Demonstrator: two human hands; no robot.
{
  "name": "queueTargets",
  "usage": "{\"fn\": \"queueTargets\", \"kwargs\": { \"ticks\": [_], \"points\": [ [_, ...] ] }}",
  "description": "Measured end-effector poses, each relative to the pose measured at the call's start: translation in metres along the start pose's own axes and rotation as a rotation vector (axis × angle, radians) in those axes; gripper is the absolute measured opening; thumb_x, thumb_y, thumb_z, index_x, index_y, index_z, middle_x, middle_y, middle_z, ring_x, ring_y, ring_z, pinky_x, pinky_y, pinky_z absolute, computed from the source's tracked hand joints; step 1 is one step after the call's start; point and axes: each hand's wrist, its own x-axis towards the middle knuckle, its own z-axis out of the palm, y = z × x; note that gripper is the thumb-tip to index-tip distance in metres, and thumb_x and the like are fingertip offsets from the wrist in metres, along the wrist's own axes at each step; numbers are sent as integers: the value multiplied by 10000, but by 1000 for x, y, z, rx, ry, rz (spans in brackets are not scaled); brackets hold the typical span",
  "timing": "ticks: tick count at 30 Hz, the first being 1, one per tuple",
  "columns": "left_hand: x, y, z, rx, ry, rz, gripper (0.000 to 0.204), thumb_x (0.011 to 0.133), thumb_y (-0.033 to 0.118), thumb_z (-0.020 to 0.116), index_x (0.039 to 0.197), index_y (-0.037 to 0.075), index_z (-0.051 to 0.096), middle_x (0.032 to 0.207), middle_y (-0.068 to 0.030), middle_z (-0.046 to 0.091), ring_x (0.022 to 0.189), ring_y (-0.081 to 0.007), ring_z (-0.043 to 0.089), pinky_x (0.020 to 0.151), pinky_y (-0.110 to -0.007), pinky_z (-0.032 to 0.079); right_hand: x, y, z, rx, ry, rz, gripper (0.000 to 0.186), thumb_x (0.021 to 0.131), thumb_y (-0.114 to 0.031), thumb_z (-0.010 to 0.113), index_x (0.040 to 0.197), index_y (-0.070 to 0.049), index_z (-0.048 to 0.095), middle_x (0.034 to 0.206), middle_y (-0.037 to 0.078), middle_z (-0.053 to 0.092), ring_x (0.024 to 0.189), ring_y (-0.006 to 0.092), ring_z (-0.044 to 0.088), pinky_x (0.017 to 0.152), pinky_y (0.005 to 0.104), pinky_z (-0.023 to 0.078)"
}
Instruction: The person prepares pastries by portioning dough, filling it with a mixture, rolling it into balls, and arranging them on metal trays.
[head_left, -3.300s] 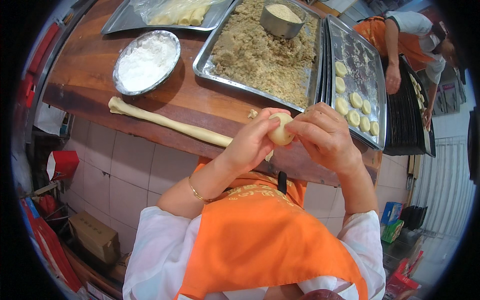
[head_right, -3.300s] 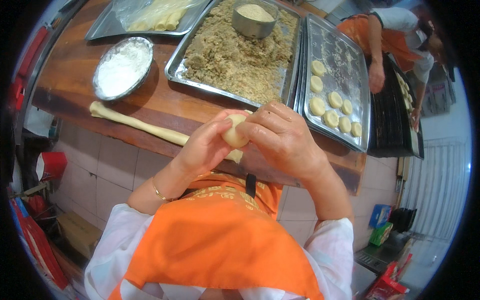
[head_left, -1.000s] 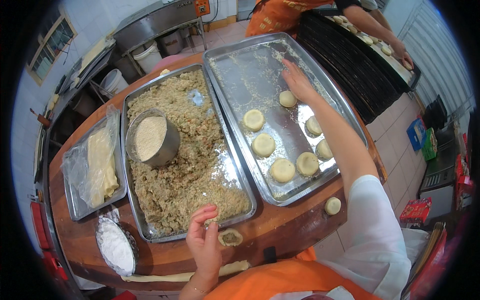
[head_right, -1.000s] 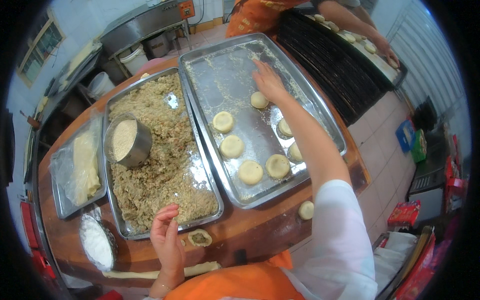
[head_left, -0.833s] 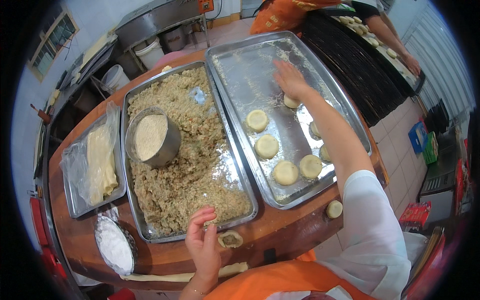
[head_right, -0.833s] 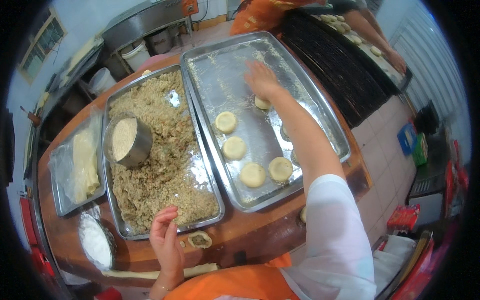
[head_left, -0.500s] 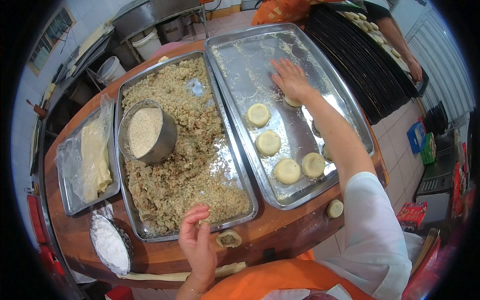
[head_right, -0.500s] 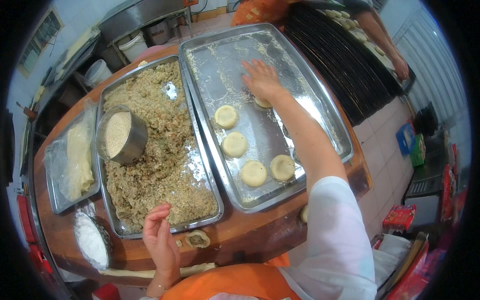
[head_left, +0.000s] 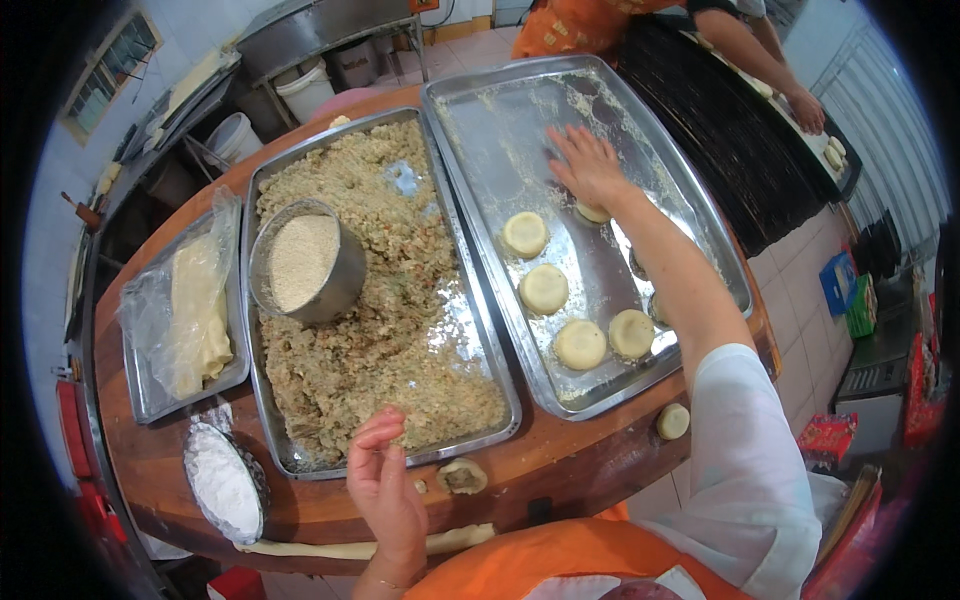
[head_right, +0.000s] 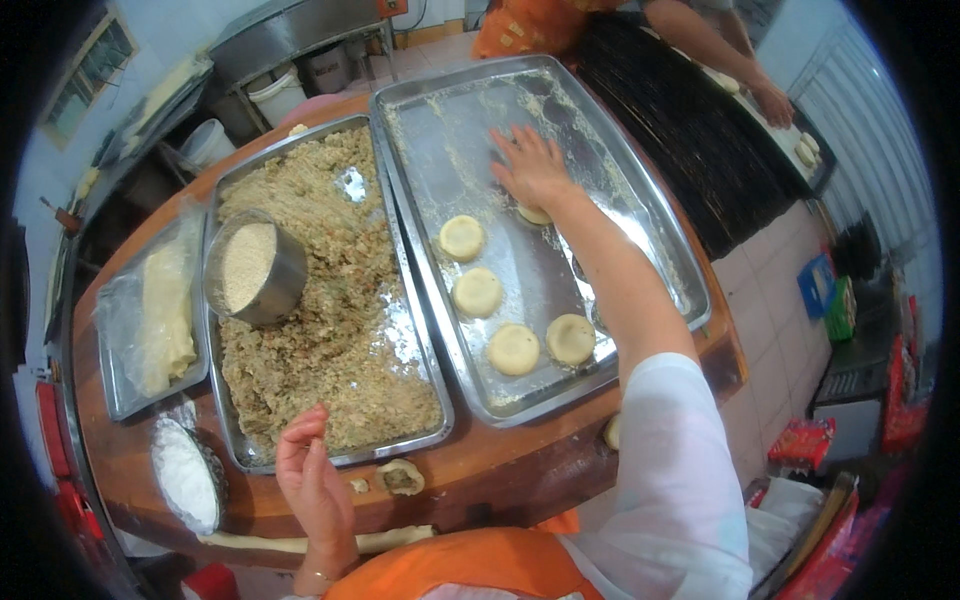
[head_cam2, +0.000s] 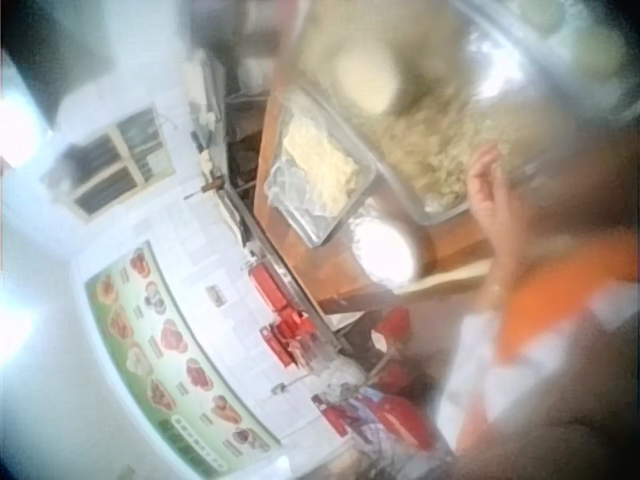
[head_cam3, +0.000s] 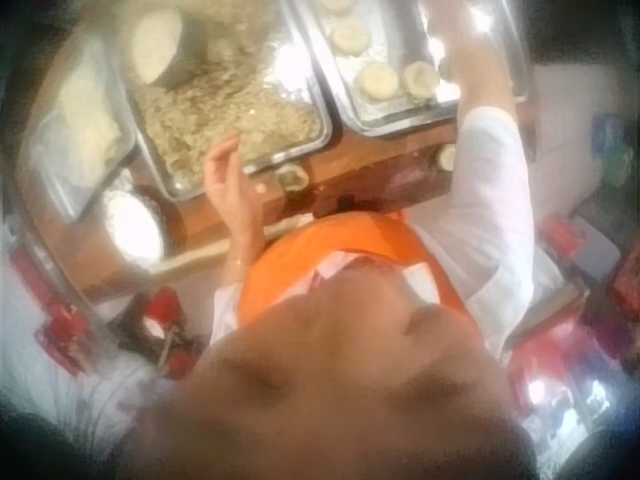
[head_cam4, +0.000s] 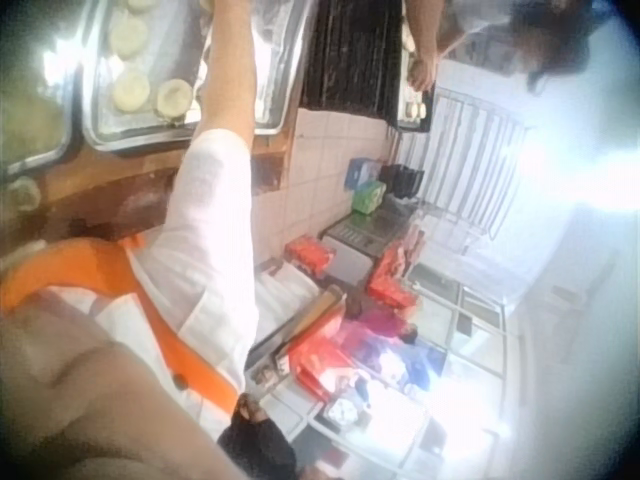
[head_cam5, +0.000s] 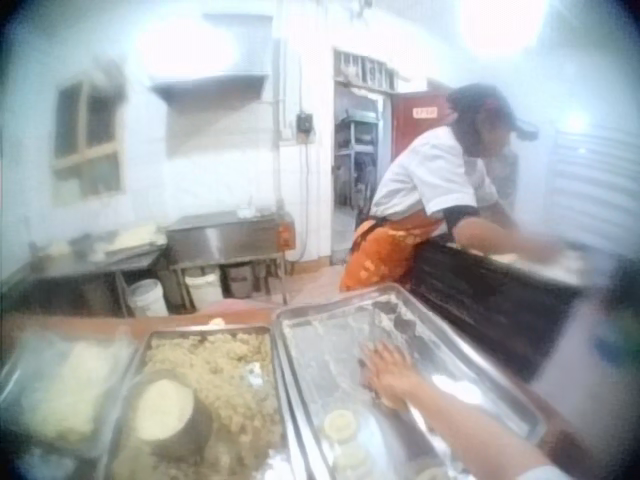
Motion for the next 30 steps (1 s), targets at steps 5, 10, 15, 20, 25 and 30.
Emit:
{"fn": "queueTargets", "kwargs": {
  "ticks": [5, 10, 15, 20, 25, 30],
  "points": [
    [-6, 7, -9, 33, 21, 21, 213, 878, -87, 513, 1066, -14, 582, 1237, -161, 587, 1249, -270, 529, 1138, -432, 364, -5, 26, -46, 991, 229, -17, 553, 1058, -386, 440, 1563, -188, 331, 1512, 119, 453, 1388, 242, 430, 1156, 367, 304],
    [-14, 4, -22, -34, 54, 55, 208, 894, -85, 507, 1071, -11, 589, 1220, -153, 599, 1221, -255, 545, 1131, -420, 370, -94, -9, -106, 1031, 457, -235, 432, 1059, -320, 457, 1376, -41, 552, 1252, 102, 639, 1230, 192, 555, 1085, 337, 395],
    [-29, 10, -31, -101, 27, 66, 178, 926, -47, 517, 1078, -2, 599, 1177, -142, 618, 1177, -230, 563, 1115, -390, 380, -215, -38, -94, 1164, 345, -54, 234, 995, -108, 570, 1182, 13, 641, 1045, 78, 676, 988, 139, 648, 879, 272, 514],
    [-51, 18, -53, -53, 22, 85, 189, 929, -56, 516, 1095, -5, 592, 1162, -125, 621, 1147, -210, 576, 1073, -364, 410, -251, -43, -72, 1119, 255, 64, 160, 980, -86, 577, 1092, -10, 663, 927, 27, 665, 854, 93, 625, 773, 237, 510],
    [-75, 18, -84, 6, 41, 9, 196, 962, -29, 520, 1145, -2, 585, 1136, -93, 633, 1108, -163, 587, 999, -304, 445, -293, -99, -65, 1149, 106, 2, 183, 971, -96, 586, 1113, -18, 671, 910, 22, 677, 852, 75, 616, 764, 247, 499],
    [-90, 5, -105, 112, -19, -53, 225, 987, 5, 533, 1206, 2, 585, 1093, -62, 629, 1014, -123, 593, 887, -252, 469, -354, -164, -40, 1099, -34, -154, 182, 925, -78, 646, 1090, -10, 679, 867, 23, 670, 755, 63, 601, 685, 222, 504]
  ]
}}
